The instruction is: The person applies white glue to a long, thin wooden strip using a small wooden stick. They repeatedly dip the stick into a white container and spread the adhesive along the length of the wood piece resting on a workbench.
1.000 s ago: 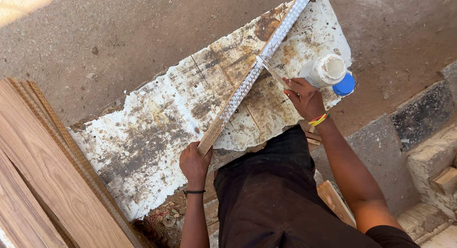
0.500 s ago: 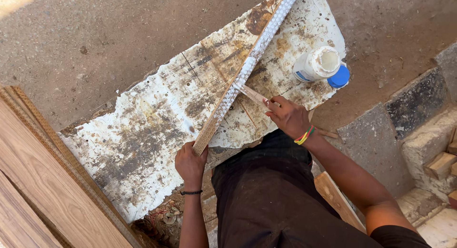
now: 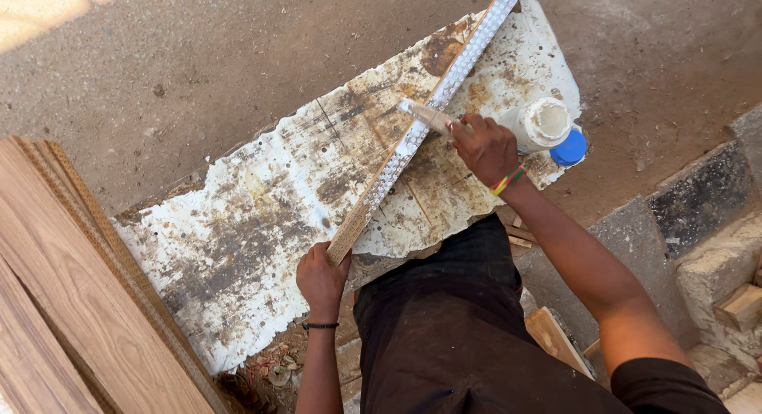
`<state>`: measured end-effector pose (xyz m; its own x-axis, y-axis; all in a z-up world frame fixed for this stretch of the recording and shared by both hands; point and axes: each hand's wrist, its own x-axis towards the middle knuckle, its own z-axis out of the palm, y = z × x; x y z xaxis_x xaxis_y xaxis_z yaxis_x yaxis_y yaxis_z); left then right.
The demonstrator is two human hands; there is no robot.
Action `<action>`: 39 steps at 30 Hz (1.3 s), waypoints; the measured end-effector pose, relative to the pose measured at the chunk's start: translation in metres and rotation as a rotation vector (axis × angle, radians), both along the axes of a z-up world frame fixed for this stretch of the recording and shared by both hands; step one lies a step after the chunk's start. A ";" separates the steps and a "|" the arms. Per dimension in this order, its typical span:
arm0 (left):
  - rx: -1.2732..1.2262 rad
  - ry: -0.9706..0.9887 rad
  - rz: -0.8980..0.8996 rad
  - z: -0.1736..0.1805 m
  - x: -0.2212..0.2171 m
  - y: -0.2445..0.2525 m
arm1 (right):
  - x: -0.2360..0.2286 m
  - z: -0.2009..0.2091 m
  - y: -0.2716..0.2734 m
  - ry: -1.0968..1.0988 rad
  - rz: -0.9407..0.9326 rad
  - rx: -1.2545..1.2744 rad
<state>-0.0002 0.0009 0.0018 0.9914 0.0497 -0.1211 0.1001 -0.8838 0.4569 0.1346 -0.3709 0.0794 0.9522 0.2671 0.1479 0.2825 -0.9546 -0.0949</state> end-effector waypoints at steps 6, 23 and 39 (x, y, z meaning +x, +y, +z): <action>0.021 -0.010 0.010 0.000 0.003 -0.002 | 0.026 0.000 -0.026 -0.043 -0.095 0.217; 0.009 -0.055 -0.012 0.003 0.002 0.000 | -0.084 0.001 0.044 0.390 0.036 0.486; -0.032 -0.073 0.001 -0.001 0.001 -0.002 | -0.041 -0.041 -0.012 -0.086 -0.126 0.328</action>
<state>0.0006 -0.0012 0.0012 0.9976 0.0478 -0.0496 0.0661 -0.8685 0.4913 0.0934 -0.3831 0.0385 0.9551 0.0737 0.2869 0.1848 -0.9052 -0.3827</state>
